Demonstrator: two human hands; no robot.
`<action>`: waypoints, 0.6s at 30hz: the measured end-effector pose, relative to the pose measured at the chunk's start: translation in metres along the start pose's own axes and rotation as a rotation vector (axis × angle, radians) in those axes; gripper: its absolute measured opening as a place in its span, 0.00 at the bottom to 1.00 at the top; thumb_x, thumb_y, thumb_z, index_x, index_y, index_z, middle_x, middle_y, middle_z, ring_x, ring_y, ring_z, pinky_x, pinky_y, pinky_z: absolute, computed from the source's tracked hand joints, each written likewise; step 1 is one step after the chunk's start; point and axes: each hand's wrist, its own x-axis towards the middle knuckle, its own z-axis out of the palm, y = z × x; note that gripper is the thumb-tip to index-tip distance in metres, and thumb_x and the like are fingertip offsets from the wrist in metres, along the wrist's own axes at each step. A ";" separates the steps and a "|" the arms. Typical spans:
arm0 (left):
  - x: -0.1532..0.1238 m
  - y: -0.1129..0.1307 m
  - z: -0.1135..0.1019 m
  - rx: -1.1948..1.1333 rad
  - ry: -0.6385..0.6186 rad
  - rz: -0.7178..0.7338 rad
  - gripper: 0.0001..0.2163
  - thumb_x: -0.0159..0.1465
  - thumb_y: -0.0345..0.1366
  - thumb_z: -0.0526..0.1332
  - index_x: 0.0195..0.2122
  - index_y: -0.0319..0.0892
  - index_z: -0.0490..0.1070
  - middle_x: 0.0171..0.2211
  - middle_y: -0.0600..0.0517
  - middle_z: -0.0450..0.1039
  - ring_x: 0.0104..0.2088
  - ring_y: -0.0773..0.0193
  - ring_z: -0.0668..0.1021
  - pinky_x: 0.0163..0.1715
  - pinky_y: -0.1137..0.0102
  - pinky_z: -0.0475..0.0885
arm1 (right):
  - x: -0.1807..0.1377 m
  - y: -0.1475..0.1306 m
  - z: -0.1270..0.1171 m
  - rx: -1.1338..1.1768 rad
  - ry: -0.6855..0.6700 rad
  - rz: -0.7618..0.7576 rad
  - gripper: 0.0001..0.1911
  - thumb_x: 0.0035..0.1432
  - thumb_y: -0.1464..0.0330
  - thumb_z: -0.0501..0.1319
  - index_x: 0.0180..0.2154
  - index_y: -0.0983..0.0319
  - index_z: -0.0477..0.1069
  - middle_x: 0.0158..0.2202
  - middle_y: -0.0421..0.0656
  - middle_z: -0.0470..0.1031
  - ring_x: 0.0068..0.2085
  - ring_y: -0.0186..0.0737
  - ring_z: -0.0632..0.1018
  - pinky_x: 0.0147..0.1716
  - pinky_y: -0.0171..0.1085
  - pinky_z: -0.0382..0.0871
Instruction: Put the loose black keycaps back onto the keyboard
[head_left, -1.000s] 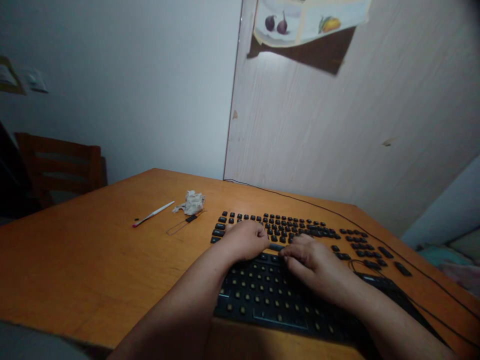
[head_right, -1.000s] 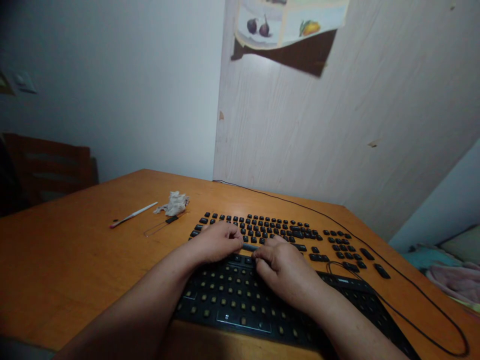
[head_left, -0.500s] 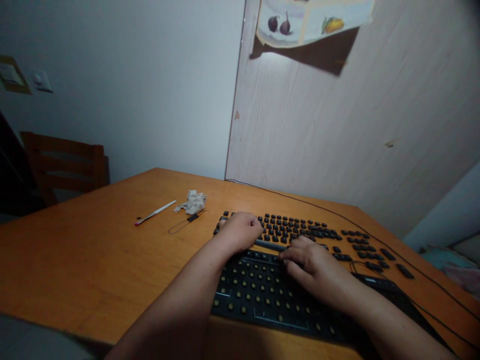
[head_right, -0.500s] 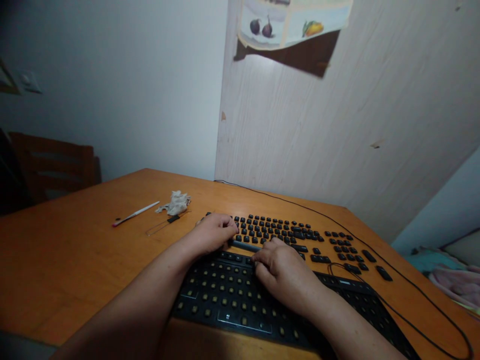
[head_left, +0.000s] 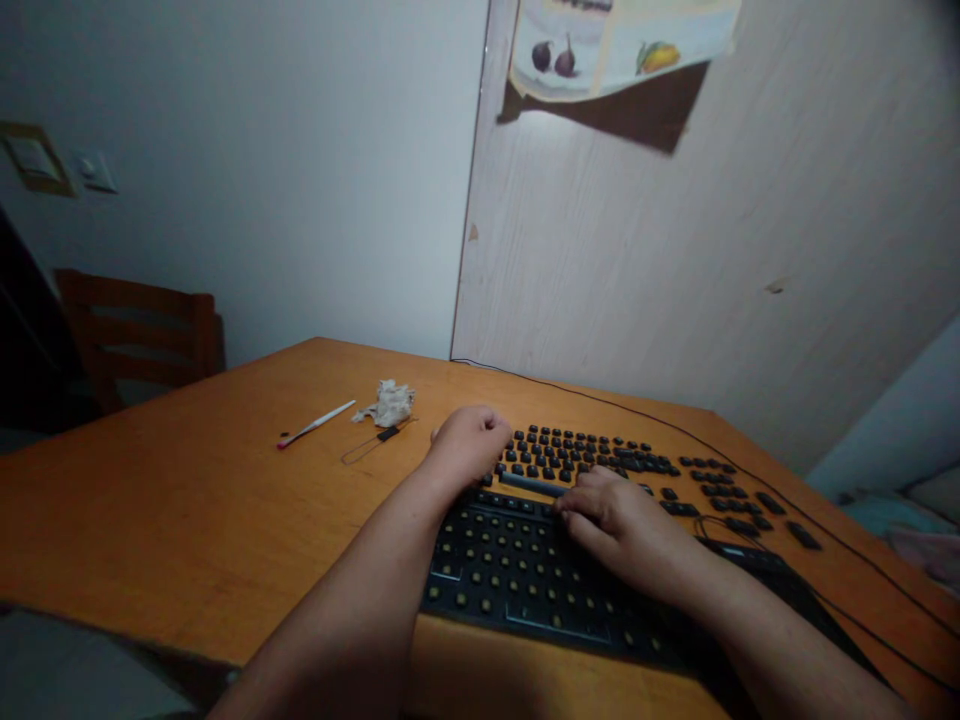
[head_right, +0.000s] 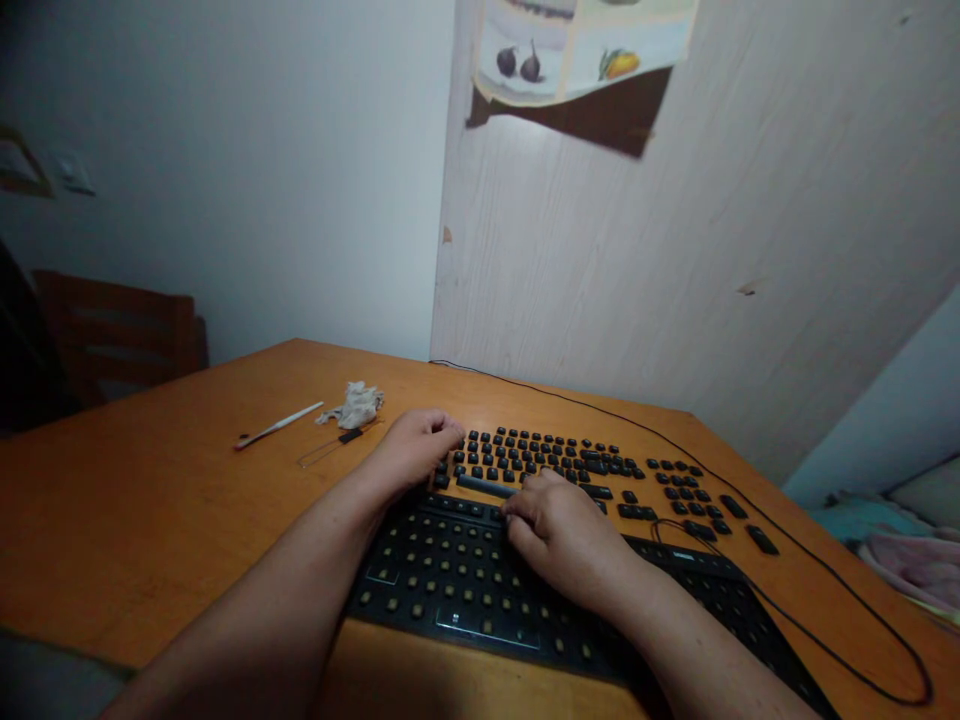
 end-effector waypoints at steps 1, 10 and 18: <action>0.000 0.000 -0.001 -0.001 0.016 0.001 0.09 0.55 0.41 0.60 0.24 0.42 0.74 0.23 0.53 0.74 0.29 0.61 0.74 0.31 0.70 0.67 | 0.000 0.000 0.000 -0.004 -0.004 -0.007 0.11 0.60 0.73 0.56 0.33 0.60 0.78 0.31 0.44 0.75 0.37 0.43 0.71 0.38 0.40 0.64; 0.004 -0.002 -0.008 -0.111 0.246 0.132 0.11 0.59 0.42 0.58 0.31 0.41 0.76 0.27 0.53 0.75 0.30 0.64 0.75 0.33 0.72 0.67 | 0.000 0.004 -0.001 0.022 0.062 -0.023 0.13 0.60 0.74 0.56 0.35 0.60 0.79 0.31 0.44 0.76 0.37 0.42 0.73 0.39 0.38 0.64; -0.001 0.021 -0.020 -0.500 0.508 0.143 0.10 0.56 0.41 0.61 0.30 0.39 0.74 0.27 0.53 0.74 0.31 0.66 0.73 0.37 0.73 0.66 | 0.001 0.010 -0.003 0.068 0.090 -0.036 0.14 0.59 0.73 0.54 0.34 0.62 0.79 0.31 0.44 0.78 0.37 0.41 0.75 0.40 0.38 0.66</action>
